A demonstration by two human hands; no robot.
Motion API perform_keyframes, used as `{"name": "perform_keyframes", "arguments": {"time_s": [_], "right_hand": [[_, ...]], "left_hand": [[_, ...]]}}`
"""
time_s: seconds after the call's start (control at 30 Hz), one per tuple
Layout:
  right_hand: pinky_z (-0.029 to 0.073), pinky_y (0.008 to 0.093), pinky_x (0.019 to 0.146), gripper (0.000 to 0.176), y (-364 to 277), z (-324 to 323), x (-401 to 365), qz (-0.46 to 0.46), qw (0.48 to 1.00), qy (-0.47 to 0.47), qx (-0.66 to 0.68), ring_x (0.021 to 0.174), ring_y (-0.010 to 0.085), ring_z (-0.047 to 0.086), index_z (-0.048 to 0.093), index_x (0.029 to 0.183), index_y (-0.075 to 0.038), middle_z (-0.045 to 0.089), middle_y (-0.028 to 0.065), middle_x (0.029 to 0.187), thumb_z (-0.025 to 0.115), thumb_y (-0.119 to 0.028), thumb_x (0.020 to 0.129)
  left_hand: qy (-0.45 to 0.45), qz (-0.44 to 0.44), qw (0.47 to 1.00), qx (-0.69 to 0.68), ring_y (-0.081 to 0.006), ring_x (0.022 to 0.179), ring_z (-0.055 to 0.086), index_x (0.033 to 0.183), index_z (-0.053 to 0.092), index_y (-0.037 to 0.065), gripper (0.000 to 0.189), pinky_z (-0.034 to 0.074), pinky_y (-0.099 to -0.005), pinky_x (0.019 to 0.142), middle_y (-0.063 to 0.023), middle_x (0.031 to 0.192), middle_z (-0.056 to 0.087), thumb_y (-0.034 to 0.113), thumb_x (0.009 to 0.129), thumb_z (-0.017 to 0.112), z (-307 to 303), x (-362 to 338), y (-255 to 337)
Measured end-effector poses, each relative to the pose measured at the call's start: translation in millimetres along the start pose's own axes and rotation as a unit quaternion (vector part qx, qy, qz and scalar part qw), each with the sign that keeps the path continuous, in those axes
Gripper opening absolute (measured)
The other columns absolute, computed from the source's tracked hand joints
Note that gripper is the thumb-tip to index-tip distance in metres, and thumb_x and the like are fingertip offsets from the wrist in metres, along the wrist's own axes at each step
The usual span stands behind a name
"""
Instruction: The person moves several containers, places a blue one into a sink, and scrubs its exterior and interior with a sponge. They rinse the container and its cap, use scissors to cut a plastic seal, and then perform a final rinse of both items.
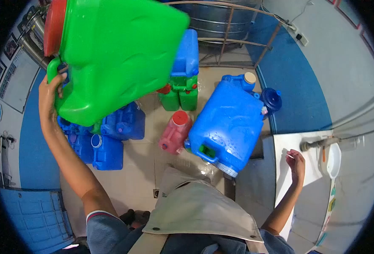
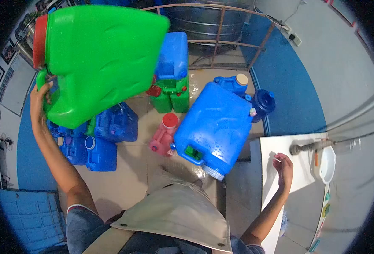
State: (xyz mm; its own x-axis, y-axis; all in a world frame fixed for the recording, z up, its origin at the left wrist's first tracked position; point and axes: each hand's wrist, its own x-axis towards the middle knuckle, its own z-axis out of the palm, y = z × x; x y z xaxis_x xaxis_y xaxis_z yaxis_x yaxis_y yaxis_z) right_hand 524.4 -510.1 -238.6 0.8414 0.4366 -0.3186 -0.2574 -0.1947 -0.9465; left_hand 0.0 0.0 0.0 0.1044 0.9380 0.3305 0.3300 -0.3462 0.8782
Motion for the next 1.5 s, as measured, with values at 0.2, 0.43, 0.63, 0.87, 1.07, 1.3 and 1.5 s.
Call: {"name": "perform_keyframes", "arguments": {"time_s": [0.2,0.43,0.63,0.87,1.07,1.3,1.5], "right_hand": [[0.048,0.0270,0.074,0.020,3,151,47,0.003,0.996,-0.012,-0.093,0.078,0.0129,0.059,0.059,0.100,-0.002,0.063,0.0062,0.093,0.043,-0.011,0.092],[0.046,0.0284,0.077,0.020,28,402,102,-0.121,0.966,0.064,-0.218,0.084,0.0171,0.059,0.059,0.100,0.002,0.062,0.0094,0.094,0.042,-0.005,0.091],[0.046,0.0307,0.077,0.015,38,539,96,-0.132,0.919,0.051,-0.369,0.083,0.0197,0.059,0.060,0.095,0.004,0.062,0.0133,0.086,0.047,0.001,0.086],[0.046,0.0317,0.076,0.014,101,588,92,-0.080,0.890,0.048,-0.447,0.082,0.0228,0.060,0.059,0.091,0.004,0.062,0.0156,0.085,0.047,0.005,0.083],[0.044,0.0271,0.079,0.015,148,625,92,0.019,0.902,-0.009,-0.430,0.087,0.0164,0.056,0.058,0.091,0.005,0.060,0.0103,0.088,0.045,0.006,0.086],[0.046,0.0316,0.080,0.018,140,671,101,0.051,0.919,-0.074,-0.384,0.088,0.0205,0.059,0.058,0.094,0.007,0.063,0.0137,0.093,0.043,0.004,0.084],[0.049,0.0316,0.074,0.019,115,703,93,0.053,0.926,-0.186,-0.324,0.085,0.0196,0.060,0.055,0.098,0.005,0.061,0.0120,0.091,0.039,0.002,0.090]], "left_hand": [[0.069,-0.033,0.992,0.097,-0.0054,0.043,0.038,0.096,0.064,0.007,0.023,0.030,-0.0232,0.040,0.0043,0.054,0.044,0.015,0.075,0.063,-11,125,-139],[0.012,0.066,0.960,0.271,-0.0245,0.064,0.058,0.089,0.060,-0.001,0.031,0.045,-0.0412,0.060,-0.0159,0.072,0.062,0.024,0.071,0.066,138,312,-478],[-0.058,-0.187,0.961,0.197,-0.0437,0.088,0.059,0.106,0.054,-0.006,0.052,0.046,-0.0483,0.076,-0.0301,0.091,0.060,0.030,0.071,0.063,306,327,-657],[-0.146,-0.203,0.953,0.171,-0.0420,0.089,0.059,0.110,0.051,-0.005,0.047,0.047,-0.0469,0.076,-0.0284,0.093,0.061,0.027,0.077,0.061,439,303,-795],[-0.168,-0.159,0.966,0.117,-0.0431,0.091,0.058,0.110,0.051,-0.005,0.047,0.047,-0.0473,0.077,-0.0288,0.098,0.059,0.033,0.084,0.059,492,293,-839],[-0.078,-0.079,0.915,0.389,-0.0360,0.124,0.035,0.130,0.036,-0.005,0.070,0.029,-0.0456,0.102,-0.0249,0.128,0.044,0.036,0.079,0.061,403,249,-816],[-0.075,-0.420,0.808,0.407,-0.0408,0.111,0.049,0.130,0.036,-0.004,0.076,0.041,-0.0468,0.093,-0.0250,0.128,0.044,0.031,0.070,0.067,215,112,-822]]}}
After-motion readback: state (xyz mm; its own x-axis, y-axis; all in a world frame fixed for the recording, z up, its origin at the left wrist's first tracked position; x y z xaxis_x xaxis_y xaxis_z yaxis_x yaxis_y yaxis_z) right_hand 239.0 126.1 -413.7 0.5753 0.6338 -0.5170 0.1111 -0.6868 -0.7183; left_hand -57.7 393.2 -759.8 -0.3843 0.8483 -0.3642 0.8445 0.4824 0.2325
